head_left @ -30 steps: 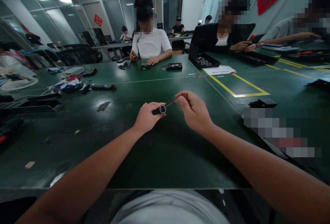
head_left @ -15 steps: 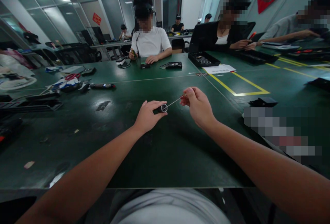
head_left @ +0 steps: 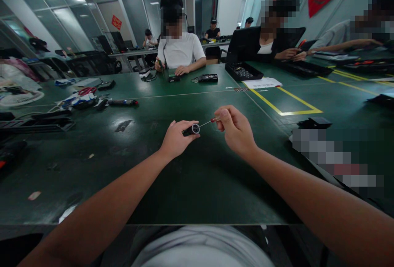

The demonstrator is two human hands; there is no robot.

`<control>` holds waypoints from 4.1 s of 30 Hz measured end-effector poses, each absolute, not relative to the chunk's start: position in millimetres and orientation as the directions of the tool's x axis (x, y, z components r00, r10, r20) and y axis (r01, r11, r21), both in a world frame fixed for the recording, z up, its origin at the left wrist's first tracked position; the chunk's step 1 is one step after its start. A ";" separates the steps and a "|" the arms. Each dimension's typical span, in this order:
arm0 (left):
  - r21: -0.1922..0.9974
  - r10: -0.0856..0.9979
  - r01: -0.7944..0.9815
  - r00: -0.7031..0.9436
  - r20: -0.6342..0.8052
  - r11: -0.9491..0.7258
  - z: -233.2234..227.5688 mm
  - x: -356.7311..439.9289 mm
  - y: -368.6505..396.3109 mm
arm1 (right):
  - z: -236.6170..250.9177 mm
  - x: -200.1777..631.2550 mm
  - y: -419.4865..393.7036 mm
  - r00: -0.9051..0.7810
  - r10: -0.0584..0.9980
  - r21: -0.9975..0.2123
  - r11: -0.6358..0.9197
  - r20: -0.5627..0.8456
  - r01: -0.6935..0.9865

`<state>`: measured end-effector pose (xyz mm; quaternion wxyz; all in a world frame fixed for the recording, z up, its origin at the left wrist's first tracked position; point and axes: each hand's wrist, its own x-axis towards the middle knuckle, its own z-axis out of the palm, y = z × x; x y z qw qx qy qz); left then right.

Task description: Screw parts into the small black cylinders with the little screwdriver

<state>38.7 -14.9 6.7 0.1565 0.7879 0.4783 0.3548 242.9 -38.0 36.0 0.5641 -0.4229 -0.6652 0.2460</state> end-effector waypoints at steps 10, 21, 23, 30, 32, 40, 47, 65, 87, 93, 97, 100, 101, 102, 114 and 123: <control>0.595 0.865 0.634 0.293 0.407 -0.494 9.7 39.2 -16.3 | 35.8 241.9 -39.9 0.074 0.807 -0.754 0.510 0.586 0.413; 0.593 0.869 0.641 0.296 0.396 -0.488 8.5 39.2 -15.9 | 31.7 242.4 -34.4 0.117 0.810 -0.785 0.505 0.575 0.359; 0.592 0.866 0.637 0.296 0.403 -0.493 8.2 38.8 -15.9 | 31.5 242.3 -34.6 0.122 0.810 -0.788 0.505 0.573 0.352; 0.592 0.857 0.625 0.307 0.414 -0.510 7.6 37.7 -16.0 | 33.8 240.7 -36.1 0.142 0.815 -0.807 0.502 0.562 0.311; 0.592 0.859 0.628 0.305 0.411 -0.505 7.9 38.1 -16.1 | 34.5 240.3 -36.4 0.145 0.817 -0.812 0.501 0.558 0.300; 0.590 0.856 0.625 0.308 0.415 -0.511 7.0 38.5 -15.5 | 34.2 240.4 -36.9 0.148 0.823 -0.821 0.497 0.549 0.280; 0.596 0.863 0.629 0.300 0.406 -0.499 7.4 39.1 -16.3 | 35.1 242.2 -37.9 0.106 0.828 -0.804 0.492 0.551 0.334; 0.594 0.858 0.629 0.271 0.437 -0.501 7.4 34.8 -12.6 | 37.8 241.2 -41.0 -0.057 0.839 -0.713 0.494 0.541 0.497; 0.579 0.846 0.623 0.305 0.438 -0.525 8.5 33.4 -13.4 | 31.5 238.3 -30.3 0.040 0.890 -0.865 0.431 0.455 0.256; 0.550 0.845 0.653 0.301 0.442 -0.521 11.0 30.6 -9.1 | 19.6 243.6 -10.3 0.161 0.982 -0.972 0.130 0.099 -0.197; 0.555 0.849 0.656 0.290 0.441 -0.512 8.9 28.4 -6.6 | 17.0 242.7 -10.7 0.187 0.952 -0.960 0.262 0.241 -0.098; 0.555 0.850 0.655 0.303 0.430 -0.514 8.5 29.6 -8.1 | 19.3 240.8 -16.1 0.187 0.926 -0.941 0.337 0.329 -0.012; 0.553 0.851 0.656 0.308 0.425 -0.513 8.6 30.2 -8.8 | 20.5 240.4 -18.2 0.183 0.916 -0.932 0.361 0.358 0.013; 0.550 0.851 0.658 0.313 0.421 -0.514 8.8 30.7 -9.5 | 21.8 240.2 -20.1 0.178 0.906 -0.922 0.384 0.385 0.038; 0.535 0.859 0.679 0.321 0.399 -0.503 7.7 30.8 -8.4 | 30.9 241.6 -29.5 0.127 0.847 -0.823 0.449 0.516 0.348; 0.551 0.861 0.668 0.313 0.401 -0.500 5.8 28.6 -6.1 | 29.1 243.9 -26.8 0.161 0.851 -0.822 0.409 0.500 0.397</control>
